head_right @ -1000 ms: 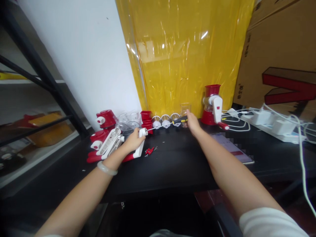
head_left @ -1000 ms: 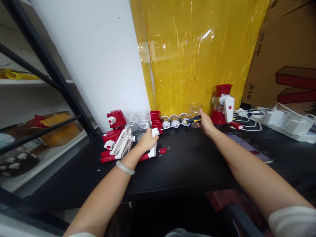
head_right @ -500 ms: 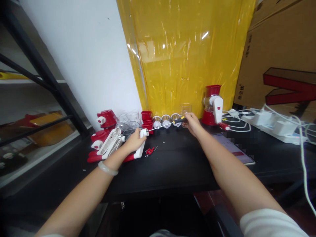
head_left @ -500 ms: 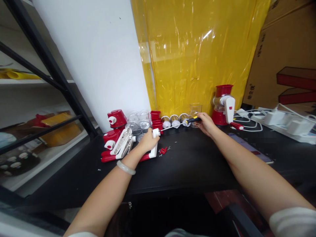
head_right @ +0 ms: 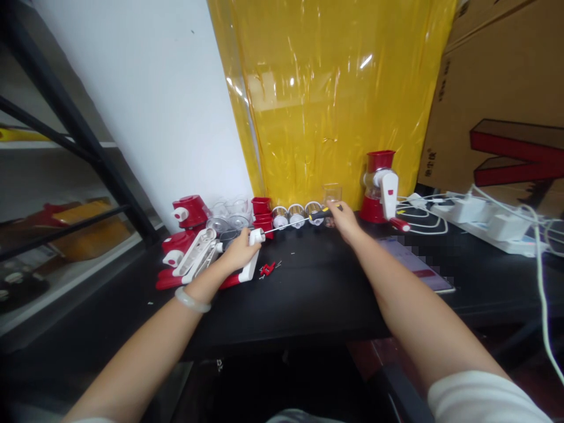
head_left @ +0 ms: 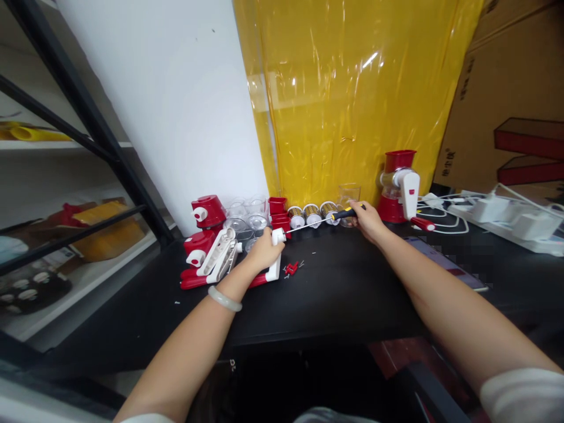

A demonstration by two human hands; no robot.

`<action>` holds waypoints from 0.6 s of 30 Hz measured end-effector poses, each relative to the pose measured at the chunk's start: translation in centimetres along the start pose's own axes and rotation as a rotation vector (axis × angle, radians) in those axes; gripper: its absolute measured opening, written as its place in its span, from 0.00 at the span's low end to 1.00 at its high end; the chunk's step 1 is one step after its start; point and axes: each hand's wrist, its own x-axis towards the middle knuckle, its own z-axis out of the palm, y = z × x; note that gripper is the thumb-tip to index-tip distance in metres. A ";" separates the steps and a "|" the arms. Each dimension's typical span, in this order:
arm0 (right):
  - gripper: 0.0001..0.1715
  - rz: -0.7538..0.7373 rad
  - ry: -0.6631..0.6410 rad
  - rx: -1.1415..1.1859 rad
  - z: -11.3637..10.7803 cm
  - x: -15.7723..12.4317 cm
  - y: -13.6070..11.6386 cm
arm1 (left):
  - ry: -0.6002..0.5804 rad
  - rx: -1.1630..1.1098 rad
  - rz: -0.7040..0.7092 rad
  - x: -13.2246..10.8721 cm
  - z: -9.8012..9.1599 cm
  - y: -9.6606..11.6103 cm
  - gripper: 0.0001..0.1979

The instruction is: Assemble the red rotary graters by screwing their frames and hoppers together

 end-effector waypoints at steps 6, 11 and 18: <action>0.17 0.074 -0.037 0.187 0.3 -0.7 -1.1 | -0.003 0.019 -0.005 -0.1 -0.1 0.1 0.12; 0.17 0.122 -0.086 0.244 0.2 -0.9 -1.8 | -0.011 0.015 0.003 0.0 0.0 0.0 0.13; 0.25 0.052 0.013 0.102 0.5 -0.4 -0.8 | 0.002 -0.018 0.006 0.0 0.1 -0.3 0.12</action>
